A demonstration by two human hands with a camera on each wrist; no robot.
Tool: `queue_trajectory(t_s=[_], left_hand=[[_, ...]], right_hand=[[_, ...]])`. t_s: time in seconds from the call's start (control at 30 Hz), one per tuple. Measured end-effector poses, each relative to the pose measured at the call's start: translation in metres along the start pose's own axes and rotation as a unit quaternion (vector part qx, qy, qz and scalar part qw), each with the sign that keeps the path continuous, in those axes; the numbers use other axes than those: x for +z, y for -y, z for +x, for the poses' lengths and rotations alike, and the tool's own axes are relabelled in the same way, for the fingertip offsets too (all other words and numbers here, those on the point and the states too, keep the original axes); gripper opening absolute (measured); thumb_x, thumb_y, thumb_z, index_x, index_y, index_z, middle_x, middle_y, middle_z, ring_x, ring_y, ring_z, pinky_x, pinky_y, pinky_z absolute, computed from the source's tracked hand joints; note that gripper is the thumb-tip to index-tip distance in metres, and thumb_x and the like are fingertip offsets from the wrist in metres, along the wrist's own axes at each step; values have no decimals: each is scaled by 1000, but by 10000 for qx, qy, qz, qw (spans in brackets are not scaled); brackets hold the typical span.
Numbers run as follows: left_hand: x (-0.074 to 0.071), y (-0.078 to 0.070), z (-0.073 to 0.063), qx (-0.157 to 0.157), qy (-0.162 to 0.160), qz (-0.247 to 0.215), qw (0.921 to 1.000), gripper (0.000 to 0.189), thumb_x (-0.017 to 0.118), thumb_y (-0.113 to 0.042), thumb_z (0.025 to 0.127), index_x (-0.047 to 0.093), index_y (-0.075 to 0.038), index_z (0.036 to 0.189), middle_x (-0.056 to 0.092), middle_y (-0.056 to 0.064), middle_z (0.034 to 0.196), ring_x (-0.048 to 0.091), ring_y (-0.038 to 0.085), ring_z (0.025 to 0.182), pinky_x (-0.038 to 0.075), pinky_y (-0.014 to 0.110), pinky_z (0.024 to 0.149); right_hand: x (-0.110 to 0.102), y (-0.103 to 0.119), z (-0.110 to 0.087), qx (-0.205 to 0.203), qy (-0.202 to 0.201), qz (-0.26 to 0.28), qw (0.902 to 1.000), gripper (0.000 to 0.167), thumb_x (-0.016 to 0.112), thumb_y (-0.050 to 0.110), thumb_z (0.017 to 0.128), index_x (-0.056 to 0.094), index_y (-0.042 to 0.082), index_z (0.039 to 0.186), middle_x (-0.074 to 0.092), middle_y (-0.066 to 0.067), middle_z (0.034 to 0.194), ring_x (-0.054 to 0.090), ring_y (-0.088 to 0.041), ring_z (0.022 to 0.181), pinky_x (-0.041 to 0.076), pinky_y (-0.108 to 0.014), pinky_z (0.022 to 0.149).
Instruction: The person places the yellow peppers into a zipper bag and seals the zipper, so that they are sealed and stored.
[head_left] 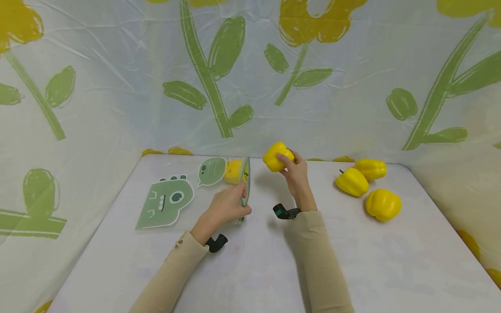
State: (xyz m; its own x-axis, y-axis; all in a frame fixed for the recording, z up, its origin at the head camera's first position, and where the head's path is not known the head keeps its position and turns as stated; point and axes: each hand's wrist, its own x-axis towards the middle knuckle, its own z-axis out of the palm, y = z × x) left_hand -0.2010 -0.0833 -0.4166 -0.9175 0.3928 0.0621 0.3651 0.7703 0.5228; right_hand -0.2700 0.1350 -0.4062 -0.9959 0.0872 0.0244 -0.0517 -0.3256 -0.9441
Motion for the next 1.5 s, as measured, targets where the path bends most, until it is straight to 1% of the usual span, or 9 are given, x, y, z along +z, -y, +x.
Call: queue_trajectory(t_s=[0.23,0.43,0.57,0.7,0.9,1.03,1.13,1.23,1.5], left_hand=[[-1,-2,0,72,-35,18,10000,32,75,-18,76,47,-14,91,46,0,65,46,16,52,34,29,50],[-2,-1,0,168,-66,62,9998,32,75,-18,75,46,-15,90,45,-1,64,45,15,52,33,29,50],[-1,1,1,253,-75,102,9996,33,75,-18,74,46,-16,89,44,-2,64,45,15,53,33,29,50],[-1,4,2,328,-28,185,9993,32,74,-17,73,45,-17,88,43,-3,63,45,15,54,33,29,50],[-2,6,1,431,12,283,9987,29,73,-16,73,47,-17,87,45,-3,63,44,13,54,33,28,50],[-3,6,3,519,5,359,9980,29,72,-16,72,48,-17,88,44,-4,62,43,13,54,32,28,51],[-2,7,4,544,67,376,9978,30,72,-17,72,48,-18,88,42,-5,61,43,13,54,32,28,51],[-1,9,3,568,121,385,9976,30,72,-17,71,47,-19,88,42,-5,61,43,13,54,31,28,51],[1,8,3,655,156,353,9971,29,70,-16,70,47,-19,87,41,-6,59,43,13,54,31,28,51]], right_hand=[[9,-30,5,27,65,-277,9996,62,72,11,88,45,9,144,53,-12,137,54,-23,118,43,-32,103],[12,-51,9,494,304,-469,9972,70,73,-1,84,42,9,146,43,-12,147,48,-23,127,44,-30,101],[14,-63,10,821,391,-378,9951,71,72,-3,83,42,9,146,43,-13,147,49,-22,122,46,-26,97],[14,-72,10,916,580,-360,9935,70,72,0,84,39,10,145,45,-11,144,51,-22,117,44,-30,98],[14,-76,10,475,1189,-1353,9825,74,77,3,81,37,8,143,45,-9,144,49,-24,122,37,-37,106],[17,-74,11,365,1516,-1266,9796,75,73,-9,78,34,4,141,47,-16,142,53,-26,116,41,-33,101],[18,-73,14,424,1681,-1222,9772,74,71,-14,77,32,3,137,49,-20,140,55,-23,110,44,-28,94],[18,-73,19,521,1876,-1317,9720,74,69,-16,76,31,2,136,50,-22,140,56,-22,107,45,-28,92],[17,-73,34,858,2215,-1739,9557,75,70,-12,76,29,4,136,49,-23,141,56,-26,113,38,-38,105]])
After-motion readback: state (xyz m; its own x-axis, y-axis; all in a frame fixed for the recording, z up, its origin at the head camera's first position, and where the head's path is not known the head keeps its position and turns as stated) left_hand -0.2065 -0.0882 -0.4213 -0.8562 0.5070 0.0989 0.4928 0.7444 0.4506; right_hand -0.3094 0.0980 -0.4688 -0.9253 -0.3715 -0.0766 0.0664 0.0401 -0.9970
